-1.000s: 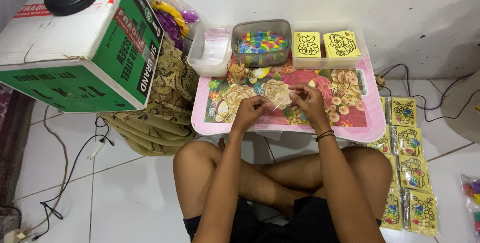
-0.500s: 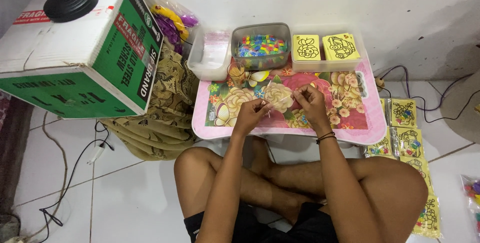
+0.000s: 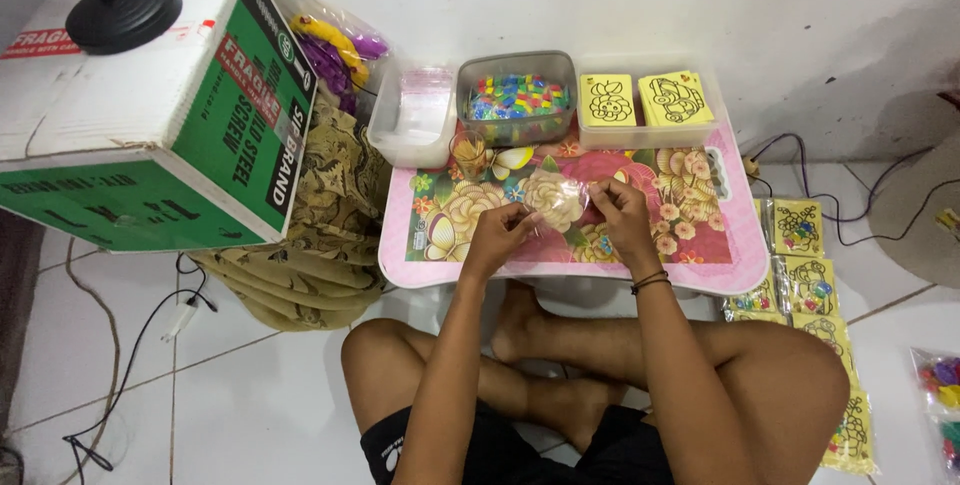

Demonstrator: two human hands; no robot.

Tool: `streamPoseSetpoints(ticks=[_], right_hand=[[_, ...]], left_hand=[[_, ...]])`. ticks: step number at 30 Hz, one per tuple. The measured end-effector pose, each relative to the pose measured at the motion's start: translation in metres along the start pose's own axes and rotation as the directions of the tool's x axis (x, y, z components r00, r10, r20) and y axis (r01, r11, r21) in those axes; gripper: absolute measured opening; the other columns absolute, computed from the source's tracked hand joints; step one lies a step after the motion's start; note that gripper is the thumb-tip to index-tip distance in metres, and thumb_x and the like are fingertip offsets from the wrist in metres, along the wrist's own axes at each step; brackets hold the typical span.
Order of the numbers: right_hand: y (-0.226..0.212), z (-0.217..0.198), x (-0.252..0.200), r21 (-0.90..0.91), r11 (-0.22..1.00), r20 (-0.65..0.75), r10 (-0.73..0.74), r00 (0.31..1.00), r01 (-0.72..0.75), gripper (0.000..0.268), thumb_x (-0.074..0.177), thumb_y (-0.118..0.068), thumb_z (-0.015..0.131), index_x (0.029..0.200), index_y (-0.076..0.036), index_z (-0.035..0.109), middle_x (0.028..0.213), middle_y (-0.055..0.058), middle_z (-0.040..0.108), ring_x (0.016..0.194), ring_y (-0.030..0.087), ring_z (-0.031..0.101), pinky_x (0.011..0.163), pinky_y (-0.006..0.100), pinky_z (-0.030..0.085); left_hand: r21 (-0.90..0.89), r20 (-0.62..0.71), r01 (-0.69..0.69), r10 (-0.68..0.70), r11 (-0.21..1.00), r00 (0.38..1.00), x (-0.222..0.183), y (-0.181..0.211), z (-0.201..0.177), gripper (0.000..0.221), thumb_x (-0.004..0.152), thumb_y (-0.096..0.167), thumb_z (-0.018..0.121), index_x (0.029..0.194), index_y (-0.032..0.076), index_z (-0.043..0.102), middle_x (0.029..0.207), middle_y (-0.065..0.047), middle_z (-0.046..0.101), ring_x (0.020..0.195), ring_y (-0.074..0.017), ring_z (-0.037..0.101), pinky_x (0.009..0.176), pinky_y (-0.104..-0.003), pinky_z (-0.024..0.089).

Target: The person puts several small colored stickers onto a yellow card with a drawing and then slides the card into a clear plastic bag.

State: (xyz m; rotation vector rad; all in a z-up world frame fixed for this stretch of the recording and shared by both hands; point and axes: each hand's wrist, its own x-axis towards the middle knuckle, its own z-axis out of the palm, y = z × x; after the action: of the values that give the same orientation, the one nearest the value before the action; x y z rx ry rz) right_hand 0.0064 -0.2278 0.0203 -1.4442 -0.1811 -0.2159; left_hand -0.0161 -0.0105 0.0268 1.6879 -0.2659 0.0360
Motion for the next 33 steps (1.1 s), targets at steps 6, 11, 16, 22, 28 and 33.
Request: streamPoseSetpoints(ticks=[6, 11, 16, 22, 28, 33], right_hand=[[-0.015, 0.003, -0.003, 0.004, 1.000, -0.020, -0.010, 1.000, 0.010, 0.022, 0.102, -0.017, 0.065, 0.085, -0.004, 0.070, 0.070, 0.008, 0.064, 0.069, 0.012, 0.059, 0.063, 0.027, 0.053], [-0.011, 0.003, 0.000, -0.001, 1.000, -0.027, -0.012, 1.000, 0.012, 0.020, 0.102, -0.014, 0.065, 0.086, -0.004, 0.070, 0.071, 0.007, 0.064, 0.070, 0.011, 0.058, 0.066, 0.026, 0.051], [-0.027, 0.008, -0.005, -0.024, 1.000, -0.022, -0.007, 1.000, 0.006, 0.018, 0.100, -0.014, 0.067, 0.086, -0.003, 0.071, 0.069, 0.007, 0.062, 0.069, 0.012, 0.058, 0.064, 0.025, 0.049], [-0.029, 0.008, -0.003, -0.032, 0.999, -0.005, 0.006, 1.000, -0.006, 0.019, 0.100, -0.014, 0.066, 0.085, -0.004, 0.072, 0.069, 0.007, 0.062, 0.069, 0.011, 0.056, 0.062, 0.024, 0.047], [-0.024, 0.006, -0.002, 0.000, 0.999, -0.008, 0.043, 0.999, -0.043, 0.019, 0.101, -0.016, 0.066, 0.088, -0.002, 0.072, 0.073, 0.012, 0.069, 0.071, 0.013, 0.063, 0.067, 0.027, 0.052], [-0.009, -0.002, 0.004, -0.073, 0.997, 0.004, 0.007, 1.000, -0.006, 0.020, 0.101, -0.015, 0.065, 0.087, -0.003, 0.073, 0.075, 0.012, 0.070, 0.076, 0.014, 0.063, 0.072, 0.027, 0.052]], left_hand=[[0.018, 0.000, 0.019, -0.019, 1.000, 1.000, 0.002, 0.013, 0.002, 0.020, 0.094, 0.025, 0.075, 0.082, 0.009, 0.075, 0.061, -0.008, 0.067, 0.058, -0.0115, 0.057, 0.058, -0.026, 0.045], [-0.011, 0.009, 0.024, -0.024, 1.000, 1.000, 0.006, 0.007, 0.003, 0.017, 0.096, 0.025, 0.073, 0.091, 0.009, 0.078, 0.067, -0.007, 0.071, 0.065, -0.0119, 0.061, 0.063, -0.026, 0.049], [-0.003, 0.012, 0.039, -0.039, 0.999, 0.999, 0.006, -0.001, 0.001, 0.017, 0.097, 0.025, 0.073, 0.095, 0.010, 0.079, 0.070, -0.009, 0.072, 0.068, -0.0131, 0.063, 0.065, -0.027, 0.051], [-0.008, 0.005, 0.027, -0.027, 1.000, 1.000, 0.006, 0.011, 0.004, 0.016, 0.098, 0.023, 0.070, 0.093, 0.011, 0.078, 0.072, -0.009, 0.074, 0.070, -0.0141, 0.066, 0.067, -0.027, 0.052], [0.015, 0.000, 0.011, -0.011, 1.000, 1.000, 0.010, 0.001, 0.002, 0.018, 0.098, 0.027, 0.071, 0.094, 0.011, 0.078, 0.074, -0.009, 0.074, 0.068, -0.0145, 0.065, 0.065, -0.028, 0.051], [0.019, -0.002, -0.013, 0.013, 1.000, 1.000, 0.011, 0.002, 0.004, 0.016, 0.098, 0.023, 0.071, 0.091, 0.011, 0.078, 0.068, -0.007, 0.072, 0.066, -0.0115, 0.062, 0.063, -0.027, 0.049]])
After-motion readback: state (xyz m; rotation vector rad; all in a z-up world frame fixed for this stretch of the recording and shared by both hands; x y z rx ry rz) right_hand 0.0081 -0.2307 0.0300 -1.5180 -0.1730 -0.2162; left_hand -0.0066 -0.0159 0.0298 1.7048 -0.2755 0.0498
